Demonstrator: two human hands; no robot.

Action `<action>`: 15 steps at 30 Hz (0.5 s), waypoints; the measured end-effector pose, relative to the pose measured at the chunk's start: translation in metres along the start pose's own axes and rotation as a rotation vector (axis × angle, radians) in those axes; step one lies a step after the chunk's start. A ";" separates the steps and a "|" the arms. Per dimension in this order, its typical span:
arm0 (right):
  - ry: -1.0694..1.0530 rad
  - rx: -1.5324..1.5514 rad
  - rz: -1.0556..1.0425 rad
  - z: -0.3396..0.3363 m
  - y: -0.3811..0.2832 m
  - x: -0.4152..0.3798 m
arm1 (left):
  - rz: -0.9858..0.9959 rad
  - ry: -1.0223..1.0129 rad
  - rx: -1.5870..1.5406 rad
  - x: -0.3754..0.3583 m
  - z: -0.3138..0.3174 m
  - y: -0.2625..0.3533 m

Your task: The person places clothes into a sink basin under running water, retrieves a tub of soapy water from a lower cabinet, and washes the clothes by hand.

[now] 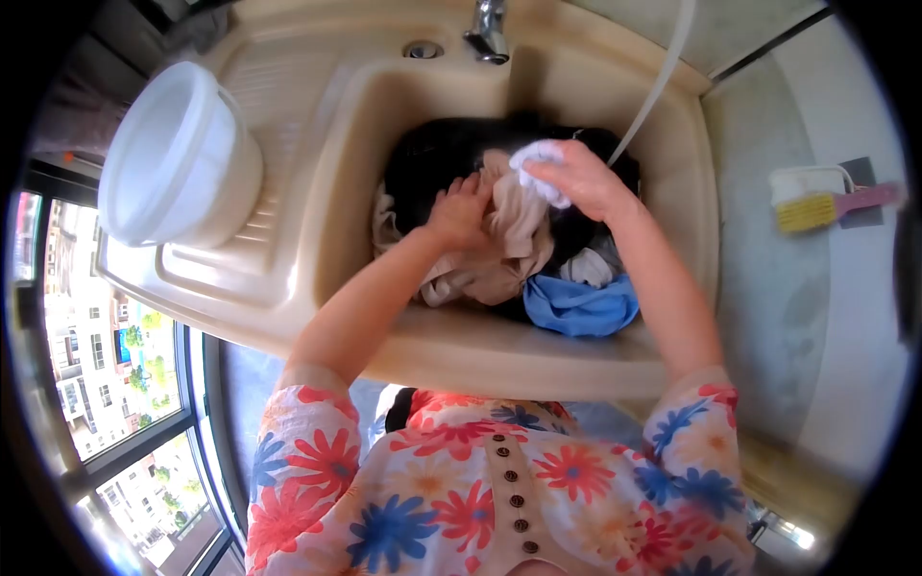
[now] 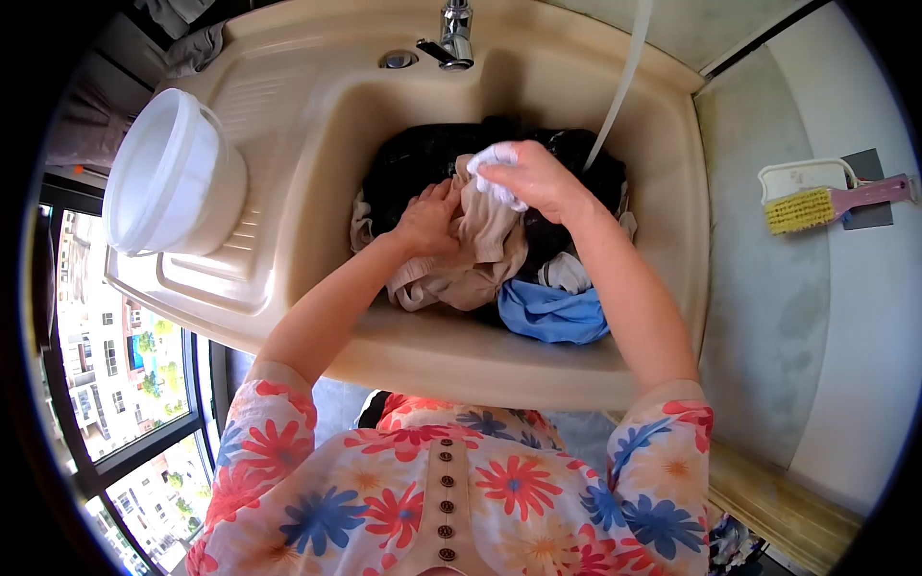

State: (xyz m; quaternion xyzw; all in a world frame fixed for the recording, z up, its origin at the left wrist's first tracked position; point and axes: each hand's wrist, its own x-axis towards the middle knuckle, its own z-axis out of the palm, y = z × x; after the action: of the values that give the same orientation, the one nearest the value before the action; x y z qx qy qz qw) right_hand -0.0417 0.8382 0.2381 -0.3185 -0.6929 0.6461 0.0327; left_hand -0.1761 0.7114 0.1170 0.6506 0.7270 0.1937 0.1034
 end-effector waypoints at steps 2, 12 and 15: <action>0.059 0.200 -0.085 -0.005 0.000 0.011 | -0.020 0.004 -0.102 0.001 0.010 -0.009; 0.070 -0.122 0.136 -0.016 0.004 -0.004 | -0.376 0.117 -0.858 0.024 -0.041 -0.059; 0.098 0.156 0.008 -0.021 0.008 -0.014 | -0.465 0.216 -0.925 0.023 -0.038 -0.078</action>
State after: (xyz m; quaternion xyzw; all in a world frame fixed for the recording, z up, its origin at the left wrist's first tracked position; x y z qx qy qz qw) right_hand -0.0181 0.8496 0.2396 -0.3490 -0.6369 0.6817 0.0886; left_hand -0.2657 0.7221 0.1214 0.3349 0.6971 0.5322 0.3444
